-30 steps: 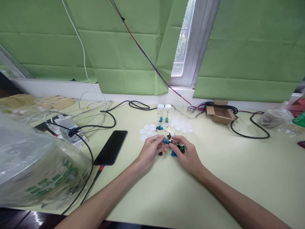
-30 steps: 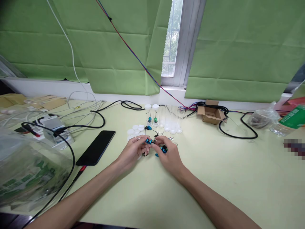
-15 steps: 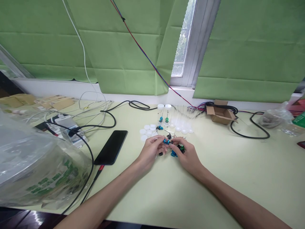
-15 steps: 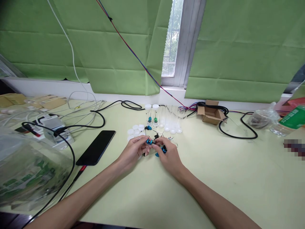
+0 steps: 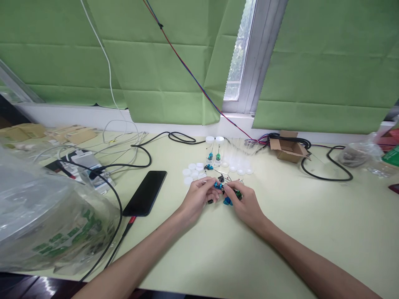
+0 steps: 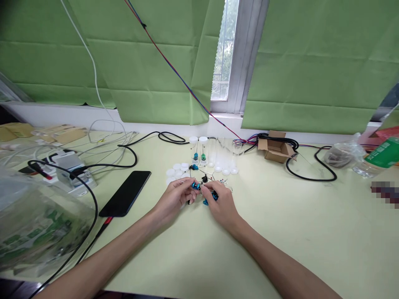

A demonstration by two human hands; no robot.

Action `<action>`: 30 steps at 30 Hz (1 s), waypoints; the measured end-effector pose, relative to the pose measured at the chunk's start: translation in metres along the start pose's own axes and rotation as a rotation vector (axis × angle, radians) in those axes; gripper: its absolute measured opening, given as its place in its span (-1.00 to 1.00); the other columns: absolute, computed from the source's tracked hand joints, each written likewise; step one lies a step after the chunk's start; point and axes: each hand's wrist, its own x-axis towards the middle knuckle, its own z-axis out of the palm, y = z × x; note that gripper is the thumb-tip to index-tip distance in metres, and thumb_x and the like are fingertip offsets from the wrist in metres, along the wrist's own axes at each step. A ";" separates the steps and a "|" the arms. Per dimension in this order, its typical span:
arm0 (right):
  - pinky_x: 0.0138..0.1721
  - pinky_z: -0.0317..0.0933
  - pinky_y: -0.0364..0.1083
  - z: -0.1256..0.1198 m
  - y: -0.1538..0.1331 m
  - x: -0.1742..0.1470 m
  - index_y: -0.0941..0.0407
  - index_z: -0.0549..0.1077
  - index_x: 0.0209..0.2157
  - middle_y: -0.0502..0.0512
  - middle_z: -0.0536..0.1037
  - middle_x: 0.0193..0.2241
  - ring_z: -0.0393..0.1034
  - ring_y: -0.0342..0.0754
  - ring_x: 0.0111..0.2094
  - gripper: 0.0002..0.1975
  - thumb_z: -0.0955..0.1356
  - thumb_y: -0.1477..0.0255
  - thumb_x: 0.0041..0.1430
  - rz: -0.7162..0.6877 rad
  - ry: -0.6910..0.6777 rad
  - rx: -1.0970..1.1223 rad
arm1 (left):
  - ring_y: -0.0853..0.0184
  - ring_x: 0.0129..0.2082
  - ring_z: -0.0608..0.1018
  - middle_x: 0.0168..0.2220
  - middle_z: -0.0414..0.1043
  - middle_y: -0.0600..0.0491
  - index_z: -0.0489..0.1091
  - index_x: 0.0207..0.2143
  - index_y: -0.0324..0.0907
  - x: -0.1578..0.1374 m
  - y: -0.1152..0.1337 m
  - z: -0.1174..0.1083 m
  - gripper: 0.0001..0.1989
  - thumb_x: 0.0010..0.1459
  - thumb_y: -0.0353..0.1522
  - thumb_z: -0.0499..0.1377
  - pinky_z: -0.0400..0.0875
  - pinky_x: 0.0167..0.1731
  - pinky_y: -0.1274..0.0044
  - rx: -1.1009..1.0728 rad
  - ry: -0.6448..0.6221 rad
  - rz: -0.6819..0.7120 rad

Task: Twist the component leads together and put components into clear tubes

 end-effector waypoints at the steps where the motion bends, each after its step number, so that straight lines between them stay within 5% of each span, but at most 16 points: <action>1: -0.21 0.28 -0.01 0.000 0.000 0.000 0.10 0.49 -0.31 0.08 0.56 -0.36 0.44 0.00 -0.29 -0.78 0.28 0.30 0.31 0.002 0.005 0.008 | 0.40 -0.54 0.44 -0.57 0.43 0.04 0.46 -0.37 -0.24 0.000 0.000 0.000 -0.78 0.13 -0.23 0.25 0.26 -0.52 0.57 -0.005 0.001 0.002; 6: -0.16 0.31 -0.04 -0.001 -0.002 -0.001 0.09 0.43 -0.13 0.06 0.56 -0.27 0.45 -0.02 -0.23 -0.78 0.38 0.32 0.22 -0.042 0.044 0.056 | 0.41 -0.58 0.42 -0.60 0.41 0.06 0.46 -0.38 -0.24 0.001 0.000 -0.002 -0.78 0.11 -0.24 0.26 0.23 -0.53 0.57 -0.023 0.024 0.000; 30: -0.25 0.26 -0.04 -0.001 -0.004 0.001 0.09 0.50 -0.33 0.08 0.55 -0.37 0.42 -0.01 -0.32 -0.80 0.30 0.31 0.29 -0.025 0.027 0.007 | 0.41 -0.56 0.44 -0.57 0.43 0.05 0.46 -0.39 -0.24 -0.002 0.002 0.001 -0.78 0.12 -0.23 0.26 0.27 -0.53 0.56 -0.014 -0.017 0.002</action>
